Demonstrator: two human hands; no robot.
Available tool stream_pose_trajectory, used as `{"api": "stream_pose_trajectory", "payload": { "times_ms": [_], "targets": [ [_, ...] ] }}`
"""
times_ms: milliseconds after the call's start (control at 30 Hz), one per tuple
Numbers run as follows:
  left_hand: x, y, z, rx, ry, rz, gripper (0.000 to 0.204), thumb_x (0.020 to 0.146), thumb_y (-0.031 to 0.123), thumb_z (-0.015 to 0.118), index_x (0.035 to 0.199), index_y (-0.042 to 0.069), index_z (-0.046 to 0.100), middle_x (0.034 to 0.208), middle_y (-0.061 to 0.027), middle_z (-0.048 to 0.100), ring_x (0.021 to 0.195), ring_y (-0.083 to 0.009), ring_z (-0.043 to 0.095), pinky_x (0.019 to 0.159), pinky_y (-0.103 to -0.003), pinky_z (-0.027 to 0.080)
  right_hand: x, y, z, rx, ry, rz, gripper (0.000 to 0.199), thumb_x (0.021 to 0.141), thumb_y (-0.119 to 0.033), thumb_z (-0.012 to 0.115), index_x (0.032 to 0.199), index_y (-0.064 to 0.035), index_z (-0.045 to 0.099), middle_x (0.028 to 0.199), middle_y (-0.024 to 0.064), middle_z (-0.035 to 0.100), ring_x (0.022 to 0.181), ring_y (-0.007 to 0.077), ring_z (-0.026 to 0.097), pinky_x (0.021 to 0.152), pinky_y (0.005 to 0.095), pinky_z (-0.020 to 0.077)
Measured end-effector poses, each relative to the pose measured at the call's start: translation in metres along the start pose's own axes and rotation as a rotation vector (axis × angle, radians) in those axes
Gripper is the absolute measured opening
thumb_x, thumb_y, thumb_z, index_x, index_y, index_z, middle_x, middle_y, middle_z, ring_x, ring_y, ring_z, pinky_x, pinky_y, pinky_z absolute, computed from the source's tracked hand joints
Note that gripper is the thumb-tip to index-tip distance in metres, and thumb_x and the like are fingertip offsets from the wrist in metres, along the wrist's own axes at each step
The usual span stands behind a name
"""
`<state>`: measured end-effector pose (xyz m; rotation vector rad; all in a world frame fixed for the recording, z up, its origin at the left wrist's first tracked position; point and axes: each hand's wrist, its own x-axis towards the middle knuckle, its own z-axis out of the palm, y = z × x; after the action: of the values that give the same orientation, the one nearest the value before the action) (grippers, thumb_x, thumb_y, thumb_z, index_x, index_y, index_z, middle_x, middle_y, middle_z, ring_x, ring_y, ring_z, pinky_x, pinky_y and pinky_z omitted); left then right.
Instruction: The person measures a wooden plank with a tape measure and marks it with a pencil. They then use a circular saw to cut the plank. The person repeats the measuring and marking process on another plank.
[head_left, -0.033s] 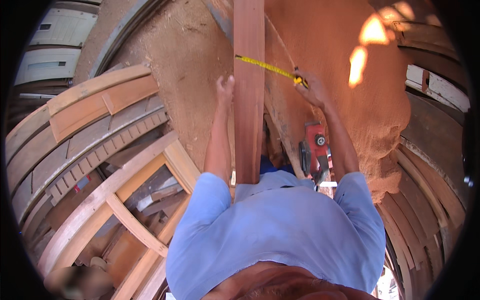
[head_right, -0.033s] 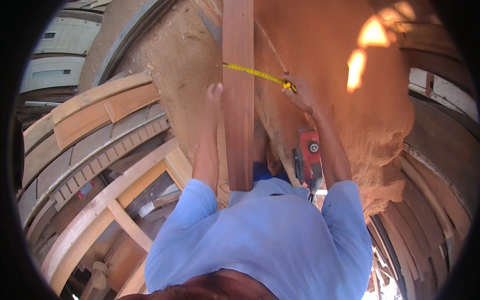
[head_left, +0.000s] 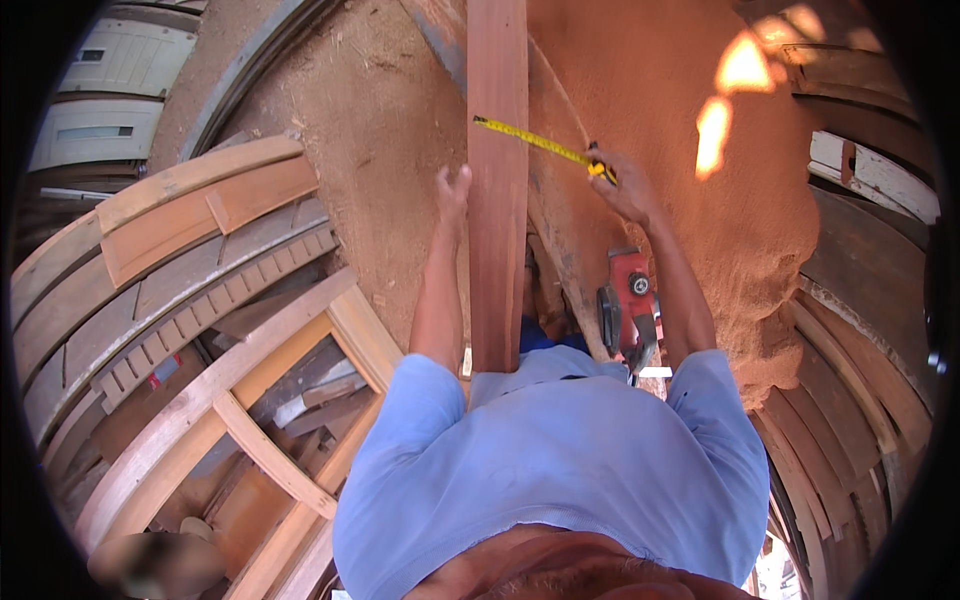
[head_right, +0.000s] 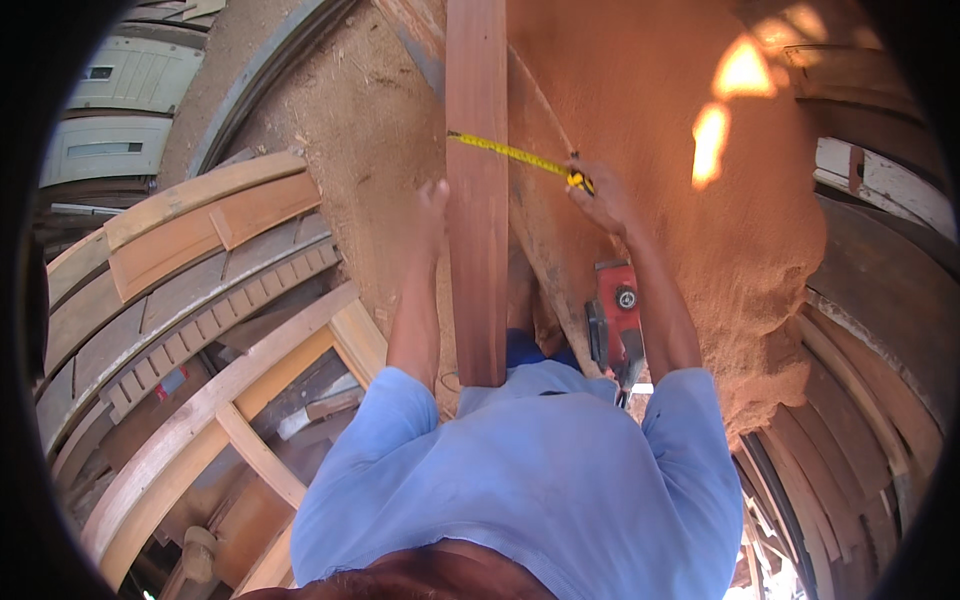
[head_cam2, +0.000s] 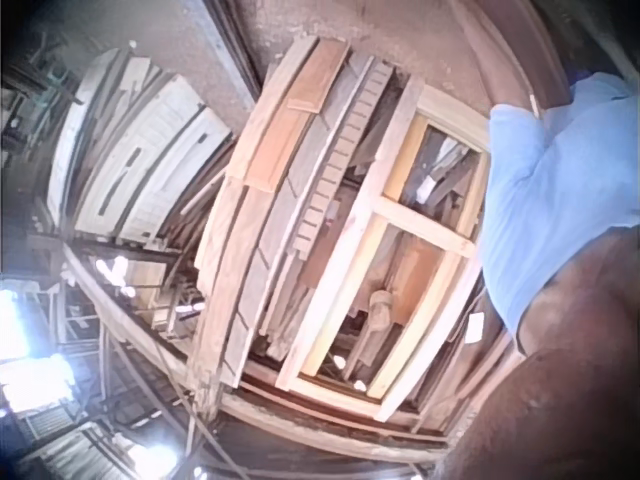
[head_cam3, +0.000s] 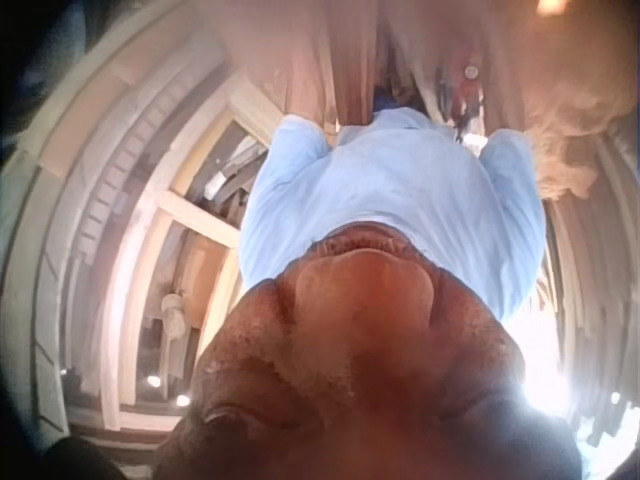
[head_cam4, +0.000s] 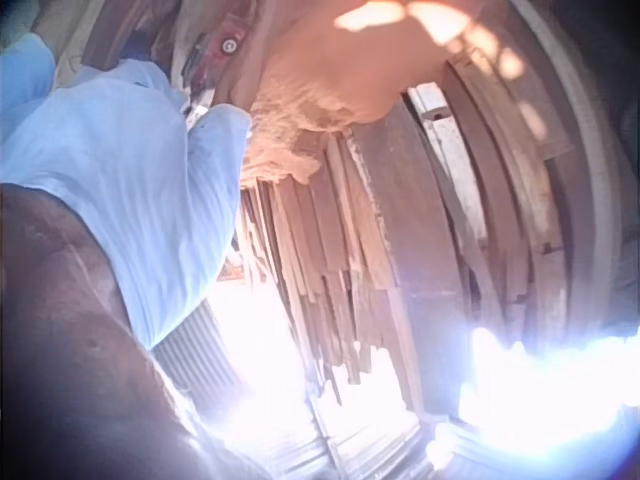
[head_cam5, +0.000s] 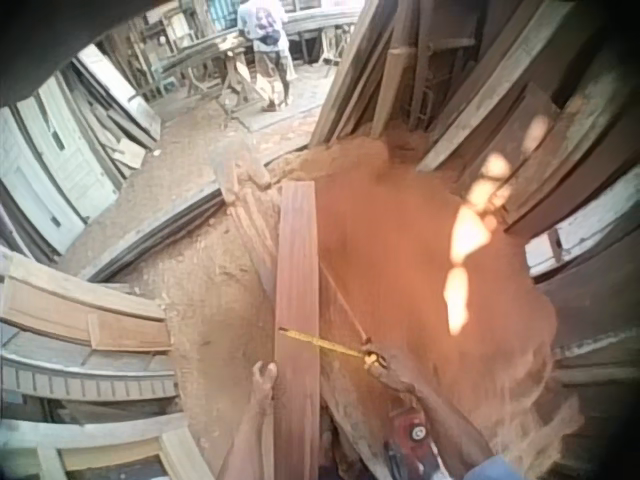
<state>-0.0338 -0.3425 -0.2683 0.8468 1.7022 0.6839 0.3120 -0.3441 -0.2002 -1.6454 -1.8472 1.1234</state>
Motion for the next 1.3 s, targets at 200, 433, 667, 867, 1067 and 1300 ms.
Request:
{"api": "stream_pose_trajectory", "payload": {
  "times_ms": [200, 433, 667, 867, 1067, 1300],
  "targets": [
    [-0.012, -0.034, 0.016, 0.066, -0.123, 0.23, 0.08, 0.099, 0.056, 0.053, 0.146, -0.007, 0.042, 0.141, -0.0282, 0.054, 0.132, -0.0346, 0.053, 0.112, -0.039, 0.038, -0.043, -0.001, 0.003, 0.128, 0.066, 0.054, 0.047, 0.087, -0.024, 0.07, 0.129, -0.0068, 0.063, 0.109, 0.0184, 0.068, 0.105, 0.0311, 0.063, 0.095, 0.0395, 0.048],
    [-0.016, -0.016, -0.016, 0.177, -0.151, 0.192, 0.062, 0.102, 0.048, 0.05, 0.135, -0.004, 0.059, 0.129, -0.0211, 0.066, 0.123, -0.0304, 0.062, 0.104, -0.038, 0.045, -0.07, -0.012, 0.0, 0.088, 0.116, 0.107, 0.043, 0.086, -0.022, 0.07, 0.128, -0.0095, 0.065, 0.104, 0.0172, 0.067, 0.1, 0.0284, 0.064, 0.091, 0.0376, 0.0494],
    [-0.102, -0.088, -0.081, 0.248, -0.25, 0.109, 0.063, 0.103, 0.047, 0.048, 0.141, -0.003, 0.052, 0.135, -0.0213, 0.063, 0.129, -0.0313, 0.057, 0.108, -0.039, 0.042, -0.069, -0.014, -0.028, -0.049, 0.217, 0.108, 0.045, 0.087, -0.024, 0.069, 0.129, -0.0072, 0.064, 0.114, 0.0185, 0.064, 0.108, 0.0326, 0.062, 0.097, 0.0401, 0.0477],
    [-0.225, -0.164, -0.094, 0.174, -0.296, -0.02, 0.077, 0.1, 0.058, 0.046, 0.147, -0.003, 0.046, 0.142, -0.0235, 0.056, 0.136, -0.0329, 0.05, 0.112, -0.04, 0.038, -0.037, -0.013, -0.05, -0.351, 0.252, 0.195, 0.045, 0.086, -0.025, 0.066, 0.128, -0.0083, 0.065, 0.112, 0.0215, 0.063, 0.106, 0.0378, 0.061, 0.095, 0.0447, 0.0483],
    [-0.268, -0.193, -0.087, -0.015, -0.318, -0.059, 0.085, 0.098, 0.065, 0.047, 0.154, 0.001, 0.038, 0.153, -0.0177, 0.045, 0.144, -0.0295, 0.039, 0.119, -0.038, 0.028, 0.006, -0.006, -0.042, -0.427, 0.23, 0.101, 0.045, 0.086, -0.027, 0.066, 0.127, -0.0087, 0.066, 0.112, 0.0212, 0.064, 0.107, 0.0379, 0.062, 0.094, 0.0455, 0.0492],
    [-0.269, -0.187, -0.09, -0.027, -0.339, -0.169, 0.089, 0.096, 0.067, 0.05, 0.154, 0.001, 0.037, 0.153, -0.018, 0.046, 0.144, -0.0291, 0.039, 0.118, -0.038, 0.029, 0.033, 0.009, -0.033, -0.419, 0.237, 0.053, 0.043, 0.086, -0.027, 0.067, 0.125, -0.0075, 0.067, 0.114, 0.0214, 0.064, 0.107, 0.0383, 0.063, 0.093, 0.0459, 0.0506]
  ]
}}
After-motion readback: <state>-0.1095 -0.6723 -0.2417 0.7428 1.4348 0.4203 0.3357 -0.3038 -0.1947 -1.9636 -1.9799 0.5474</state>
